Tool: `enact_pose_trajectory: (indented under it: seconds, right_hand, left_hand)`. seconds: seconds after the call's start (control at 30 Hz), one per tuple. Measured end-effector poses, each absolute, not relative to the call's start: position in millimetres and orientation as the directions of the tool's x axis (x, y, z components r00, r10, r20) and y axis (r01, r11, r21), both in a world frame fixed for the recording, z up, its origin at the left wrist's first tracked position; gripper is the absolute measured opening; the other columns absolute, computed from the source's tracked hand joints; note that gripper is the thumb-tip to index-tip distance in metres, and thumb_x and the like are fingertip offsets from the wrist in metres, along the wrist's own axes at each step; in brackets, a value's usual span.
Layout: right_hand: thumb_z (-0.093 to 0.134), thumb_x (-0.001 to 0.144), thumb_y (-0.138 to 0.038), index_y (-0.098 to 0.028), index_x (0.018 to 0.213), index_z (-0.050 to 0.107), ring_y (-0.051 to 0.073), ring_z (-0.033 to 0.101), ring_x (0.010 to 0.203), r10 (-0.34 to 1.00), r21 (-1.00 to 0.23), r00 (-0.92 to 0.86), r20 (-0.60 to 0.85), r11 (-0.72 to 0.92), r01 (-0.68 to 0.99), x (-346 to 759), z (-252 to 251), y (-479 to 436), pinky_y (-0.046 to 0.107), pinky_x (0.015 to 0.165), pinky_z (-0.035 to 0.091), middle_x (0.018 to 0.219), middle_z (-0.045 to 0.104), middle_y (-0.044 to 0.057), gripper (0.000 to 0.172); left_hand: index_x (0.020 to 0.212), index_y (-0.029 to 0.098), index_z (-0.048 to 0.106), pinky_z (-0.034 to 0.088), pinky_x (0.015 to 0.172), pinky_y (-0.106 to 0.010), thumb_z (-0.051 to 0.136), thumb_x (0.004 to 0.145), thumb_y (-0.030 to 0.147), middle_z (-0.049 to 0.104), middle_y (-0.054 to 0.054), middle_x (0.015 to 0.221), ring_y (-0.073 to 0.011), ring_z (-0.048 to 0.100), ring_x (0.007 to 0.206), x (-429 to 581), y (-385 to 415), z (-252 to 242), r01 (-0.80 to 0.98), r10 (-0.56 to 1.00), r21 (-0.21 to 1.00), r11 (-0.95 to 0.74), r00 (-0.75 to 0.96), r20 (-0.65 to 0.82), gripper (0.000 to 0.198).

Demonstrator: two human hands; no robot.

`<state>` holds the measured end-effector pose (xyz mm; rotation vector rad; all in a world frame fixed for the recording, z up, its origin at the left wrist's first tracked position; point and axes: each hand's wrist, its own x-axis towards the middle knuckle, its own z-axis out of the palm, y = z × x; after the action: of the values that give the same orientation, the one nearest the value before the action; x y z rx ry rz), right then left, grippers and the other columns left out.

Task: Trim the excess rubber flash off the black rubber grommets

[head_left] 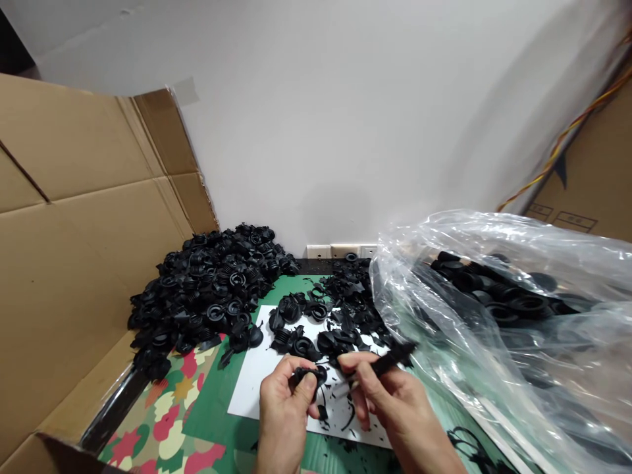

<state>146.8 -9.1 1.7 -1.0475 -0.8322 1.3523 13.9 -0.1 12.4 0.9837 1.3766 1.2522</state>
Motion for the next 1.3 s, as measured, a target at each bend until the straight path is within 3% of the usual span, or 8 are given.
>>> enact_pose_trajectory:
  seconds: [0.07,0.17,0.27,0.47,0.57,0.83,1.1,1.3]
  right_hand:
    - [0.065,0.069,-0.060,-0.017,0.089,0.072,0.014,0.052,0.050,0.988,-0.966,0.154,0.017,0.056,-0.252,153.6,3.0,-12.9,0.027,0.049,0.042,0.067,0.060,0.002,0.047]
    - [0.061,0.075,-0.057,-0.022,0.089,0.073,0.017,0.055,0.062,0.970,-0.985,0.212,0.116,0.140,-0.100,154.9,5.4,-18.7,0.029,0.058,0.043,0.085,0.064,0.006,0.040]
    - [0.064,0.073,-0.055,-0.022,0.083,0.071,0.015,0.052,0.057,0.977,-0.989,0.193,0.093,0.112,-0.092,150.0,7.4,-21.6,0.027,0.054,0.041,0.079,0.064,0.004,0.036]
    - [0.073,0.067,-0.051,-0.019,0.074,0.068,0.011,0.049,0.045,0.990,-0.934,0.139,-0.015,0.036,-0.355,151.6,9.6,-20.4,0.023,0.049,0.039,0.047,0.055,-0.003,0.033]
    - [0.078,0.062,-0.046,-0.019,0.075,0.069,0.012,0.050,0.044,0.981,-0.910,0.181,-0.070,0.012,-0.414,154.6,8.7,-19.2,0.022,0.048,0.040,0.041,0.055,-0.003,0.031]
    - [0.076,0.065,-0.036,-0.020,0.073,0.074,0.015,0.060,0.054,0.962,-0.959,0.241,0.127,0.181,-0.218,153.2,0.0,-17.3,0.028,0.051,0.052,0.083,0.067,0.005,0.018]
    - [0.072,0.071,-0.037,-0.019,0.076,0.071,0.016,0.063,0.051,0.978,-0.971,0.190,0.083,0.123,-0.205,153.1,-5.8,-15.8,0.023,0.050,0.052,0.055,0.067,0.002,0.019]
    - [0.071,0.072,-0.038,-0.018,0.076,0.070,0.017,0.063,0.051,0.982,-0.975,0.169,0.090,0.122,-0.187,155.1,-4.8,-16.3,0.024,0.051,0.052,0.054,0.068,0.002,0.020]
  left_hand:
    - [0.069,0.016,0.064,0.024,0.034,-0.014,0.070,0.062,0.030,0.046,0.008,0.040,-0.0057,0.039,0.035,12.3,-0.9,11.1,-0.034,0.974,0.990,0.135,-0.178,-0.139,0.017]
    - [0.069,0.016,0.064,0.022,0.033,-0.015,0.069,0.064,0.030,0.046,0.008,0.042,-0.0056,0.038,0.034,11.1,-3.2,9.0,-0.017,0.981,0.993,0.118,-0.152,-0.119,0.015]
    - [0.069,0.017,0.063,0.022,0.033,-0.015,0.066,0.067,0.029,0.045,0.008,0.045,-0.0062,0.039,0.036,10.8,-5.2,8.2,0.010,0.988,0.996,0.086,-0.130,-0.084,0.012]
    - [0.069,0.017,0.064,0.027,0.035,-0.016,0.062,0.069,0.025,0.047,0.006,0.055,-0.0073,0.043,0.041,9.1,-4.8,9.3,0.079,0.991,0.997,0.024,-0.131,-0.013,0.009]
    - [0.069,0.016,0.064,0.030,0.036,-0.017,0.062,0.069,0.025,0.049,0.004,0.060,-0.0072,0.044,0.042,8.9,-4.1,8.2,0.083,0.992,0.996,0.012,-0.129,-0.001,0.009]
    - [0.072,0.017,0.064,0.038,0.040,-0.018,0.063,0.071,0.024,0.050,0.004,0.066,-0.0073,0.047,0.043,11.2,-5.3,6.4,0.058,0.996,0.998,-0.022,-0.081,0.027,0.007]
    - [0.073,0.018,0.064,0.041,0.043,-0.020,0.062,0.074,0.023,0.051,0.002,0.072,-0.0094,0.046,0.049,12.4,-6.5,4.5,0.090,0.997,0.994,-0.056,-0.048,0.060,0.006]
    - [0.073,0.018,0.064,0.040,0.044,-0.020,0.061,0.075,0.023,0.051,0.002,0.073,-0.0097,0.046,0.050,10.8,-7.8,3.5,0.099,0.997,0.993,-0.065,-0.038,0.069,0.005]
